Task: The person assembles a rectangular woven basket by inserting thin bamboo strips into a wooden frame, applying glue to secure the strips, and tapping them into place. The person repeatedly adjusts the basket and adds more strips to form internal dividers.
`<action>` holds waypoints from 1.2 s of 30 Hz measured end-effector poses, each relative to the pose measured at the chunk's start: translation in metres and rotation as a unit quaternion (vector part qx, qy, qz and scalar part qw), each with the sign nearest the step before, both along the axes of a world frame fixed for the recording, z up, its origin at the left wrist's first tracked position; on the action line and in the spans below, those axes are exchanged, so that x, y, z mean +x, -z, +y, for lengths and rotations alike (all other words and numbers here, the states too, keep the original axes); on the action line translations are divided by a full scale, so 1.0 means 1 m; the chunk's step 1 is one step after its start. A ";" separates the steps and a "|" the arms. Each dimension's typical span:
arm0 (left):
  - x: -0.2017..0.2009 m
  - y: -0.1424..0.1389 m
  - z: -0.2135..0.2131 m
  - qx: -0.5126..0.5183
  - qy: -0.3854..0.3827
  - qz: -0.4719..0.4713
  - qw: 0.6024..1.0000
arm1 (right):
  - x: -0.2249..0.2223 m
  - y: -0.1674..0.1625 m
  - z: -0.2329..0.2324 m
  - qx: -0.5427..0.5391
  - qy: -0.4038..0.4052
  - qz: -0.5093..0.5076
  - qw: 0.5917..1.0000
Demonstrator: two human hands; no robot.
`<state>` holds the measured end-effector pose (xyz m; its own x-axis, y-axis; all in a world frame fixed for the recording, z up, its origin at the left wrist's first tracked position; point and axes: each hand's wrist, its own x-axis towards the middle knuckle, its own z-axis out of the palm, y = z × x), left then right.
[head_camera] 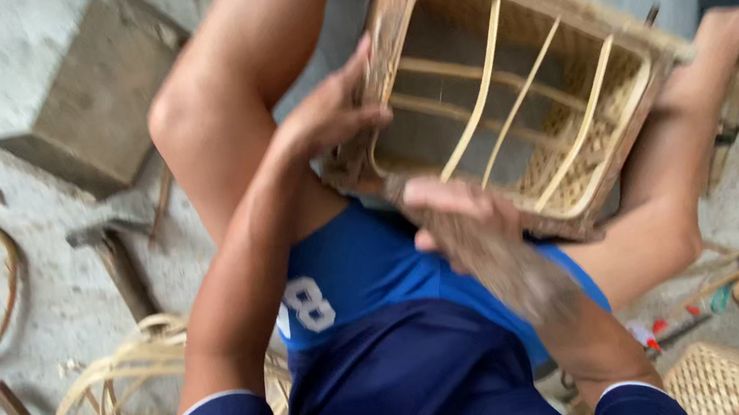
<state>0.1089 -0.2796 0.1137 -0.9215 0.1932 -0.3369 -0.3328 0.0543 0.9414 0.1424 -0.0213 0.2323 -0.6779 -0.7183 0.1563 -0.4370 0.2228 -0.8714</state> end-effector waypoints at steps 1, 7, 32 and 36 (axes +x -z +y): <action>0.000 0.001 0.000 0.023 -0.003 -0.020 1.000 | 0.000 0.000 -0.002 0.000 -0.002 -0.002 1.000; -0.002 -0.002 0.002 0.041 0.006 0.031 0.999 | -0.071 -0.002 0.004 -0.055 0.000 0.064 0.996; 0.010 -0.052 0.023 0.048 -0.034 -0.168 0.984 | -0.185 -0.006 0.096 -0.037 0.089 0.133 0.986; 0.013 -0.050 0.023 0.040 -0.036 -0.182 0.982 | -0.185 0.005 0.134 -0.090 0.125 0.187 0.970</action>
<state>0.1215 -0.2564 0.1639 -0.7556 0.1707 -0.6324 -0.6478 -0.0513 0.7601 -0.0424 0.1127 0.2269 -0.6996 -0.4766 0.5324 -0.6815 0.2211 -0.6977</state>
